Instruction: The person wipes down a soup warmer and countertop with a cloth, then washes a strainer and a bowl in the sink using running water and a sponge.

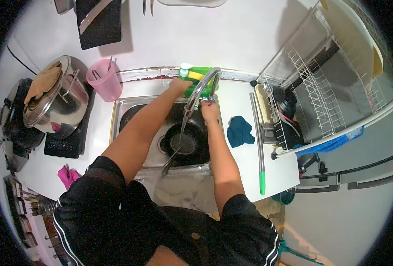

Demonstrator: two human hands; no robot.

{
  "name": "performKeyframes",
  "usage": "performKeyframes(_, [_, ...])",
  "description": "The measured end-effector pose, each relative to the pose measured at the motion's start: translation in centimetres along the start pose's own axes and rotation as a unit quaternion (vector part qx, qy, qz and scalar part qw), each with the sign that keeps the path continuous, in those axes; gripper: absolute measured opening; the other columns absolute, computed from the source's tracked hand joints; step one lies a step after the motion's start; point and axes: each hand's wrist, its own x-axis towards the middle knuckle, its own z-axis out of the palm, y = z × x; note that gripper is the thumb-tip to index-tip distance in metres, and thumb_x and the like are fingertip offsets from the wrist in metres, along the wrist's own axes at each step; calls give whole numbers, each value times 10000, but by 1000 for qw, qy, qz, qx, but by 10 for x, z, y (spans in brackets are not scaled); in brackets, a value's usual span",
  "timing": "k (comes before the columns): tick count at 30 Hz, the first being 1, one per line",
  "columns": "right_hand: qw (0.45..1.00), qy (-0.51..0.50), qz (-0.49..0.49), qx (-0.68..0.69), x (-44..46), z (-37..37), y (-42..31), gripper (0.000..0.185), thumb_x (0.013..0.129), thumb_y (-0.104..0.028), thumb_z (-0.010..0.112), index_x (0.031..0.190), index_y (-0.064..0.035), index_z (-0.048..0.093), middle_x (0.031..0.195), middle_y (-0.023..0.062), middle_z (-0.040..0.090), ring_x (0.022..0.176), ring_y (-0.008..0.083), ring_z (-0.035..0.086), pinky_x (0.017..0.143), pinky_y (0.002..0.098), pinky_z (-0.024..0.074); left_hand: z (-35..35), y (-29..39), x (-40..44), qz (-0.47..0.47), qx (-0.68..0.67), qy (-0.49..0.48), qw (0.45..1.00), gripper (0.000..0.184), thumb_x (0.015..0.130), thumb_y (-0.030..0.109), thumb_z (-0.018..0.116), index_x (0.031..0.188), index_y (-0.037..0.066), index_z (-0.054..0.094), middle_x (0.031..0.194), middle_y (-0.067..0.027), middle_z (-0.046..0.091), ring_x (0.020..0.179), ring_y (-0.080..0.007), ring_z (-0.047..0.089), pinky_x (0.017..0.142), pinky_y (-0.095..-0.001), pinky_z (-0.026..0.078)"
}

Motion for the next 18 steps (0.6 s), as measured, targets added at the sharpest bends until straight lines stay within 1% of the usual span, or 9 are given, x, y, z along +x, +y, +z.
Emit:
performKeyframes(1, [996, -16, 31, 81, -8, 2, -10, 248, 799, -253, 603, 720, -22, 560, 636, 43, 546, 538, 163, 517, 567, 332, 454, -9, -2, -4, 5, -14, 22, 1000, 571, 603, 241, 732, 1030, -71, 517, 1077, -206, 541, 868, -265, 604, 537, -352, 557])
performKeyframes(2, [996, -15, 32, 82, -16, 2, -24, 248, 799, -253, 603, 720, -22, 560, 636, 43, 546, 538, 163, 517, 567, 332, 454, -15, -7, -4, 5, -13, 21, 1000, 571, 603, 241, 732, 1030, -71, 517, 1077, -206, 541, 868, -265, 604, 537, -352, 557])
performKeyframes(4, [959, -67, 166, 221, -35, 3, -49, 182, 817, -216, 584, 767, -48, 536, 639, 21, 514, 504, 138, 482, 535, 263, 453, -28, -20, -4, 7, -86, 39, 995, 605, 609, 204, 723, 1075, -79, 461, 1084, -193, 527, 908, -269, 584, 576, -389, 562])
performKeyframes(5, [942, -70, 163, 286, -42, 11, -48, 158, 828, -168, 568, 745, -51, 502, 632, 18, 489, 485, 121, 456, 491, 220, 440, -37, -27, -6, 5, -84, 39, 996, 605, 609, 204, 723, 1075, -79, 461, 1084, -193, 527, 908, -269, 584, 576, -389, 562])
performKeyframes(6, [941, -70, 165, 288, -45, 16, -46, 158, 828, -168, 568, 745, -51, 502, 632, 18, 489, 485, 121, 456, 491, 220, 440, -46, -32, -8, -4, -97, 54, 994, 624, 613, 183, 716, 1094, -75, 414, 1097, -190, 511, 925, -278, 572, 591, -400, 562])
performKeyframes(8, [928, -115, 122, 332, -40, 23, -28, 105, 858, -105, 453, 872, -29, 524, 739, 94, 583, 618, 174, 576, 517, 276, 487, -69, -43, -18, -14, -113, 72, 991, 646, 618, 161, 709, 1113, -71, 367, 1109, -187, 494, 943, -287, 560, 606, -410, 563])
performKeyframes(12, [921, -104, 154, 342, -35, 28, -21, 117, 871, -75, 421, 874, -21, 525, 738, 93, 580, 612, 168, 571, 495, 254, 476, -105, -85, -43, -5, -132, 49, 990, 634, 642, 104, 668, 1124, -36, 282, 1071, -180, 468, 898, -297, 544, 605, -414, 554])
performKeyframes(14, [897, -31, 188, 398, -38, 35, -29, 149, 870, -84, 406, 865, 7, 524, 717, 115, 567, 562, 151, 558, 413, 196, 430, -113, -105, -65, -12, -135, 39, 990, 613, 645, 80, 650, 1121, -26, 278, 1040, -176, 467, 865, -291, 545, 600, -421, 548])
performKeyframes(18, [866, -62, 244, 431, -63, 35, -51, 138, 839, -60, 437, 874, 44, 519, 695, 142, 561, 491, 119, 532, 388, 186, 418, -113, -140, -102, -44, -202, 15, 978, 571, 628, 24, 591, 1096, 22, 264, 983, -151, 442, 828, -272, 520, 596, -474, 510])
